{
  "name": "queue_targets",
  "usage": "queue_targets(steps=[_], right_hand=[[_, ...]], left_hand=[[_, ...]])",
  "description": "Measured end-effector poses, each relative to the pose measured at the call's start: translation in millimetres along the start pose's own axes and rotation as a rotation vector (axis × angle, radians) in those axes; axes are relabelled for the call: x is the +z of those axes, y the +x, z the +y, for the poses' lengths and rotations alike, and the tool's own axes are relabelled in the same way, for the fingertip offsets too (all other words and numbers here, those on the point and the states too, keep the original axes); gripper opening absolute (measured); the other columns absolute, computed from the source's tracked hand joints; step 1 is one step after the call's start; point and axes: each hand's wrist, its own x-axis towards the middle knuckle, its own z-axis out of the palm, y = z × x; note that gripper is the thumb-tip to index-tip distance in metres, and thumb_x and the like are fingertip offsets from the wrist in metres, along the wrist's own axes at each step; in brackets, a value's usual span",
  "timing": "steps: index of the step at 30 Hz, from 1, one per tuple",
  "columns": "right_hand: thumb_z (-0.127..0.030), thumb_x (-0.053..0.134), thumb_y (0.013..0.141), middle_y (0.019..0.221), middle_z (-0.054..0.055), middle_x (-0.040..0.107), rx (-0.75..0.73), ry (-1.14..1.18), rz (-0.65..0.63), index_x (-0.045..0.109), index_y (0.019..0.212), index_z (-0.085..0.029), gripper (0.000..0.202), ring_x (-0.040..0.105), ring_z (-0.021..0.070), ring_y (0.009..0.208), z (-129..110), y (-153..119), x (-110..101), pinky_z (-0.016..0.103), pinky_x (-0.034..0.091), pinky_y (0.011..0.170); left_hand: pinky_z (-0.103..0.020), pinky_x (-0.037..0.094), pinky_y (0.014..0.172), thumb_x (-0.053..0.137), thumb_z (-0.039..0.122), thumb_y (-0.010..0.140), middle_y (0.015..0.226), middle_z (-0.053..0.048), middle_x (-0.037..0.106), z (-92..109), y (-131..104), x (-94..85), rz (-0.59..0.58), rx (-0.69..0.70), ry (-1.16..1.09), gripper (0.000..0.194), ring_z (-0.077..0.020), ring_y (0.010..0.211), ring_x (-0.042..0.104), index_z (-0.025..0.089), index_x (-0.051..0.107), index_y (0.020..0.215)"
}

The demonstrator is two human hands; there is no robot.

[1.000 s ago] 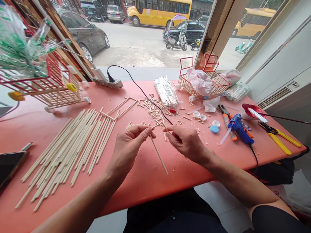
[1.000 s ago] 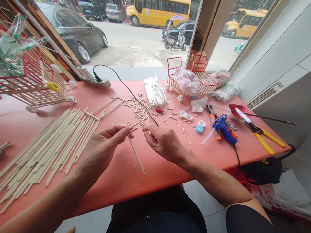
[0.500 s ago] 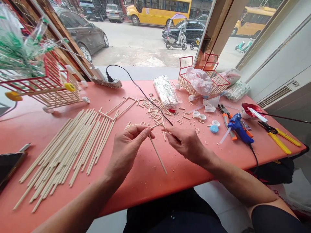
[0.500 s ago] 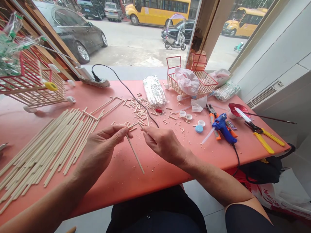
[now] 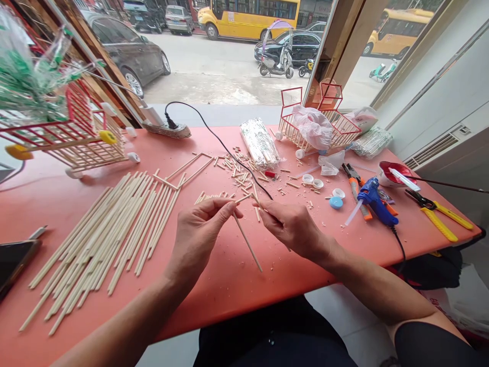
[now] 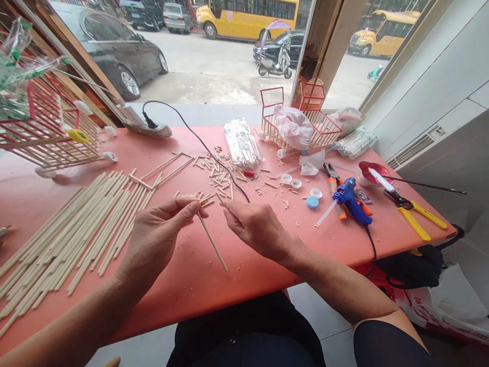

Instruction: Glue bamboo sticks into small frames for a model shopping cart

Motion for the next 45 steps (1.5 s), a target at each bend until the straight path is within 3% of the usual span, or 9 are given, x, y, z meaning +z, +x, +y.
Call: queue_targets(steps=[6,17,21,28,33,45], right_hand=[[-0.018,0.049,0.102,0.060,-0.004,0.051,0.006,-0.016,-0.015,0.077,0.103,-0.008,0.030,0.039,0.0070,0.053,1.1,-1.3,0.3,0.019,0.035,0.055],[-0.017,0.051,0.102,0.069,0.001,0.068,0.009,-0.015,-0.005,0.076,0.114,-0.007,0.030,0.053,0.0076,0.056,2.6,-0.3,1.2,0.019,0.043,0.061],[-0.016,0.051,0.102,0.069,0.001,0.068,0.001,-0.022,-0.004,0.075,0.119,-0.006,0.031,0.052,0.0078,0.055,2.9,-0.5,0.4,0.020,0.043,0.061],[-0.013,0.050,0.099,0.060,-0.004,0.055,-0.009,-0.057,-0.022,0.076,0.097,-0.010,0.026,0.038,0.0075,0.052,2.2,0.0,0.0,0.022,0.033,0.054],[-0.015,0.051,0.100,0.061,-0.004,0.054,0.011,-0.061,-0.047,0.074,0.093,-0.013,0.024,0.040,0.0077,0.054,2.8,-2.0,2.3,0.022,0.032,0.056],[-0.018,0.051,0.102,0.064,-0.002,0.063,-0.008,-0.075,-0.043,0.074,0.117,-0.009,0.029,0.043,0.0081,0.053,2.5,-3.4,5.6,0.022,0.034,0.057]], left_hand=[[-0.031,0.044,0.082,0.078,0.038,0.085,0.078,-0.002,0.076,1.4,-0.2,1.4,0.007,-0.010,-0.016,0.018,-0.0196,0.084,0.063,0.023,0.080,0.076],[-0.028,0.045,0.080,0.083,0.039,0.080,0.076,-0.002,0.076,3.0,1.3,1.7,-0.006,-0.068,-0.086,0.018,-0.0178,0.081,0.065,0.021,0.079,0.080],[-0.027,0.047,0.078,0.086,0.039,0.077,0.075,-0.002,0.076,4.4,1.4,2.1,-0.008,-0.078,-0.115,0.020,-0.0170,0.079,0.066,0.021,0.079,0.081],[-0.029,0.047,0.078,0.085,0.037,0.080,0.076,-0.002,0.076,5.1,0.8,0.3,-0.020,-0.052,-0.074,0.018,-0.0177,0.079,0.066,0.021,0.080,0.083],[-0.031,0.048,0.080,0.084,0.039,0.080,0.077,-0.002,0.076,3.6,1.4,-0.2,-0.021,-0.039,-0.033,0.017,-0.0189,0.081,0.067,0.022,0.081,0.082],[-0.030,0.049,0.084,0.078,0.036,0.084,0.075,-0.001,0.077,5.7,0.1,-0.7,-0.039,-0.002,0.025,0.016,-0.0193,0.082,0.068,0.023,0.081,0.075]])
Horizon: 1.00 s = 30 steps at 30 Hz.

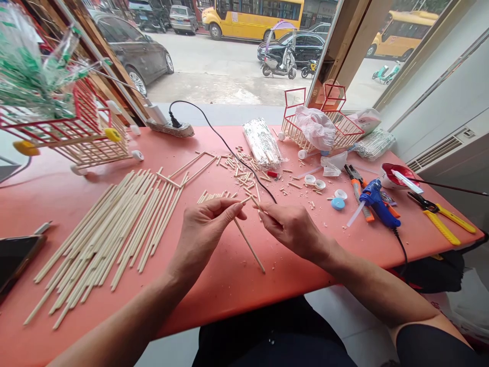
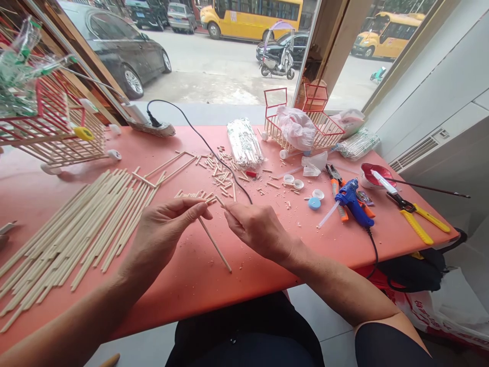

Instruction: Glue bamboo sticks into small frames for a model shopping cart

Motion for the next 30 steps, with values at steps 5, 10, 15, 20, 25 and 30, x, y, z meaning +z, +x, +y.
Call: queue_targets(steps=[5,10,15,20,25,30], right_hand=[[-0.018,0.049,0.103,0.064,-0.001,0.063,0.002,-0.036,-0.025,0.075,0.115,-0.010,0.029,0.044,0.0087,0.055,-0.3,-0.3,-0.1,0.023,0.033,0.057],[-0.017,0.050,0.103,0.065,0.000,0.064,-0.011,-0.038,-0.023,0.075,0.114,-0.008,0.029,0.044,0.0089,0.055,0.5,-0.7,-0.4,0.023,0.033,0.057],[-0.019,0.049,0.104,0.065,0.000,0.064,-0.018,-0.030,-0.040,0.076,0.111,-0.009,0.030,0.045,0.0090,0.055,0.7,-0.8,-1.0,0.023,0.033,0.057],[-0.018,0.048,0.105,0.067,0.000,0.067,-0.023,-0.059,-0.049,0.072,0.124,-0.010,0.032,0.047,0.0092,0.056,1.4,-0.9,-1.4,0.024,0.033,0.057],[-0.018,0.048,0.104,0.067,0.000,0.068,-0.031,-0.071,-0.054,0.072,0.122,-0.010,0.031,0.047,0.0094,0.055,1.6,-1.2,-2.1,0.025,0.032,0.056],[-0.021,0.046,0.106,0.066,0.001,0.067,-0.012,-0.042,-0.064,0.073,0.112,-0.011,0.030,0.048,0.0097,0.056,-1.1,0.0,-3.3,0.024,0.032,0.057]], left_hand=[[-0.033,0.050,0.085,0.078,0.036,0.082,0.074,-0.003,0.077,3.5,-1.0,1.8,0.022,-0.019,0.004,0.017,-0.0217,0.082,0.069,0.022,0.080,0.073],[-0.033,0.050,0.085,0.078,0.036,0.083,0.073,-0.003,0.076,2.2,-0.7,2.1,0.019,-0.018,0.007,0.017,-0.0216,0.082,0.069,0.022,0.080,0.074],[-0.033,0.049,0.085,0.078,0.038,0.084,0.074,-0.002,0.076,-0.5,-1.0,1.2,0.005,-0.018,0.000,0.018,-0.0207,0.081,0.068,0.023,0.080,0.074],[-0.032,0.049,0.083,0.080,0.037,0.083,0.071,-0.002,0.075,0.5,-1.3,2.3,0.010,-0.032,-0.021,0.017,-0.0199,0.078,0.067,0.023,0.080,0.073],[-0.032,0.049,0.081,0.080,0.037,0.082,0.071,-0.002,0.075,1.5,-1.1,2.5,0.009,-0.034,-0.026,0.017,-0.0202,0.077,0.066,0.023,0.080,0.072],[-0.033,0.048,0.081,0.078,0.037,0.084,0.072,-0.003,0.075,0.6,-0.7,1.5,0.007,-0.027,0.008,0.019,-0.0207,0.078,0.066,0.022,0.079,0.072]])
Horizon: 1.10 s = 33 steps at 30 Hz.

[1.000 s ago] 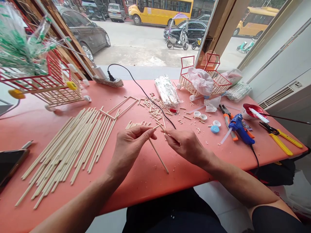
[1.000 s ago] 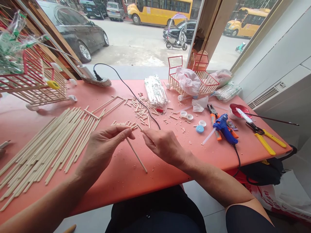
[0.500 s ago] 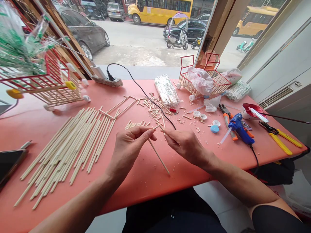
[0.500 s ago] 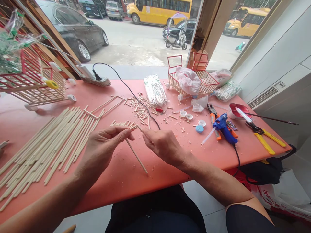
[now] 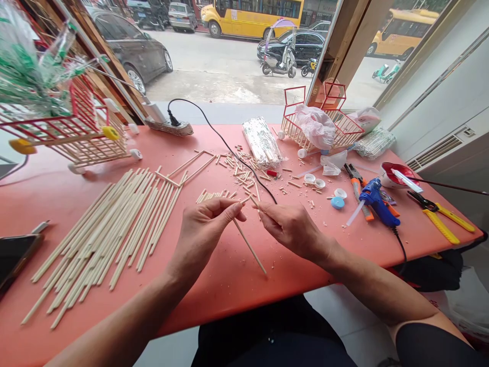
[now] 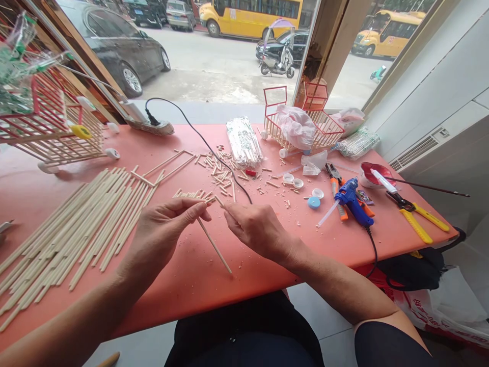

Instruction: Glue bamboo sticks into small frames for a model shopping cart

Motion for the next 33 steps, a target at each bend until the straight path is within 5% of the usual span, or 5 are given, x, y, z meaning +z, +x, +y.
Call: queue_targets(steps=[6,15,21,33], right_hand=[[-0.037,0.048,0.108,0.066,0.001,0.067,0.048,0.011,0.015,0.071,0.119,-0.010,0.038,0.049,0.0098,0.053,0.4,1.0,-0.7,0.023,0.035,0.057],[-0.036,0.048,0.108,0.068,0.001,0.072,0.050,-0.065,0.038,0.065,0.138,-0.008,0.044,0.052,0.0100,0.051,-0.6,0.1,-1.7,0.023,0.040,0.058],[-0.029,0.048,0.108,0.081,0.005,0.079,-0.017,-0.137,0.071,0.070,0.130,-0.012,0.036,0.059,0.0107,0.058,1.1,0.2,-1.4,0.025,0.037,0.057],[-0.023,0.049,0.107,0.075,0.004,0.077,-0.048,-0.157,0.095,0.071,0.125,-0.011,0.032,0.057,0.0100,0.055,0.4,0.6,1.0,0.026,0.034,0.055]], left_hand=[[-0.033,0.046,0.081,0.078,0.038,0.084,0.074,-0.003,0.075,-1.8,-0.2,0.2,-0.008,-0.006,-0.020,0.020,-0.0206,0.079,0.065,0.021,0.078,0.073],[-0.032,0.046,0.080,0.078,0.039,0.083,0.073,-0.002,0.074,2.9,-1.2,0.7,-0.007,-0.012,-0.034,0.020,-0.0202,0.078,0.064,0.022,0.077,0.072],[-0.032,0.045,0.081,0.078,0.040,0.084,0.073,-0.002,0.074,0.3,-0.9,1.4,-0.007,-0.019,-0.028,0.022,-0.0205,0.078,0.064,0.022,0.077,0.072],[-0.031,0.044,0.079,0.079,0.038,0.085,0.073,-0.001,0.075,-2.5,-1.4,0.3,-0.017,-0.020,-0.048,0.018,-0.0183,0.076,0.063,0.022,0.079,0.075]])
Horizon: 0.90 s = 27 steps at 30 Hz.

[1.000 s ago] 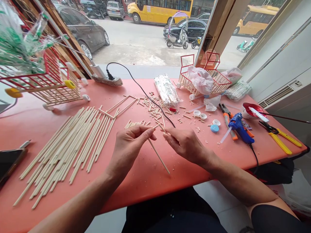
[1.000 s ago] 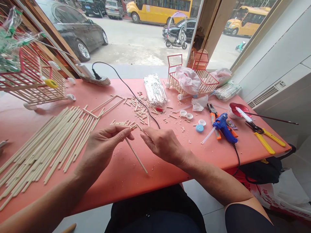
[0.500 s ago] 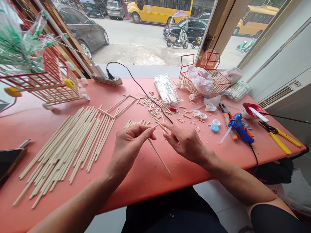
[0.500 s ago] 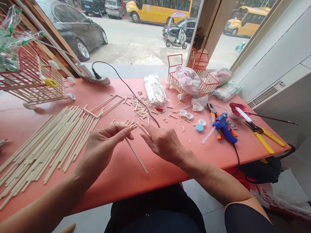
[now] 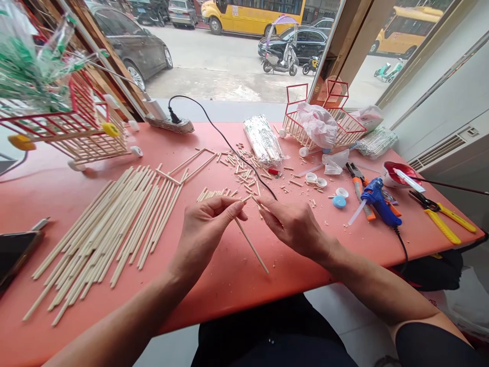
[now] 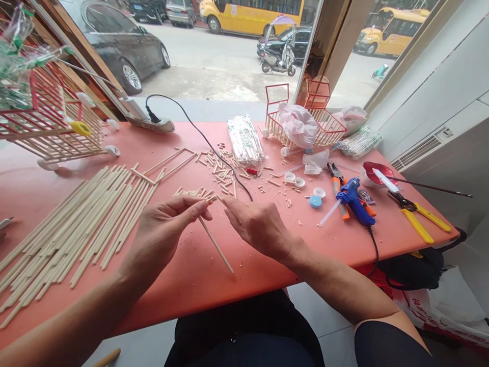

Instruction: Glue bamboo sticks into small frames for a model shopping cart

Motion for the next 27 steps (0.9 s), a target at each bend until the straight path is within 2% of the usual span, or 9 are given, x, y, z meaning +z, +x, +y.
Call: queue_targets(steps=[4,14,23,27], right_hand=[[-0.021,0.050,0.105,0.073,0.002,0.076,0.015,0.006,0.027,0.074,0.117,-0.011,0.028,0.055,0.0091,0.052,-0.9,1.2,-1.7,0.026,0.035,0.055],[-0.020,0.052,0.102,0.062,-0.003,0.065,0.054,0.042,-0.003,0.071,0.105,-0.012,0.021,0.055,0.0085,0.051,-1.0,1.6,-2.0,0.023,0.035,0.057],[-0.023,0.050,0.103,0.058,-0.005,0.059,0.079,0.061,-0.029,0.068,0.100,-0.014,0.019,0.049,0.0078,0.049,-3.3,1.8,-1.9,0.023,0.029,0.053],[-0.024,0.051,0.103,0.061,-0.004,0.059,0.102,0.093,-0.048,0.068,0.104,-0.014,0.019,0.048,0.0088,0.051,-3.3,1.4,-2.4,0.022,0.031,0.055]], left_hand=[[-0.031,0.044,0.080,0.079,0.038,0.085,0.074,-0.001,0.074,-0.4,-0.2,0.2,-0.001,-0.001,-0.003,0.019,-0.0186,0.078,0.063,0.022,0.079,0.075],[-0.030,0.044,0.079,0.077,0.036,0.086,0.073,0.000,0.074,0.3,-0.3,0.7,0.008,-0.014,0.018,0.018,-0.0168,0.076,0.062,0.022,0.078,0.073],[-0.030,0.045,0.078,0.079,0.035,0.084,0.071,-0.001,0.074,-0.6,0.6,1.5,0.006,-0.005,0.002,0.017,-0.0170,0.074,0.062,0.022,0.079,0.074],[-0.030,0.045,0.078,0.080,0.034,0.083,0.071,0.000,0.074,-1.3,1.6,2.2,0.005,-0.002,-0.014,0.015,-0.0164,0.074,0.062,0.022,0.080,0.074]])
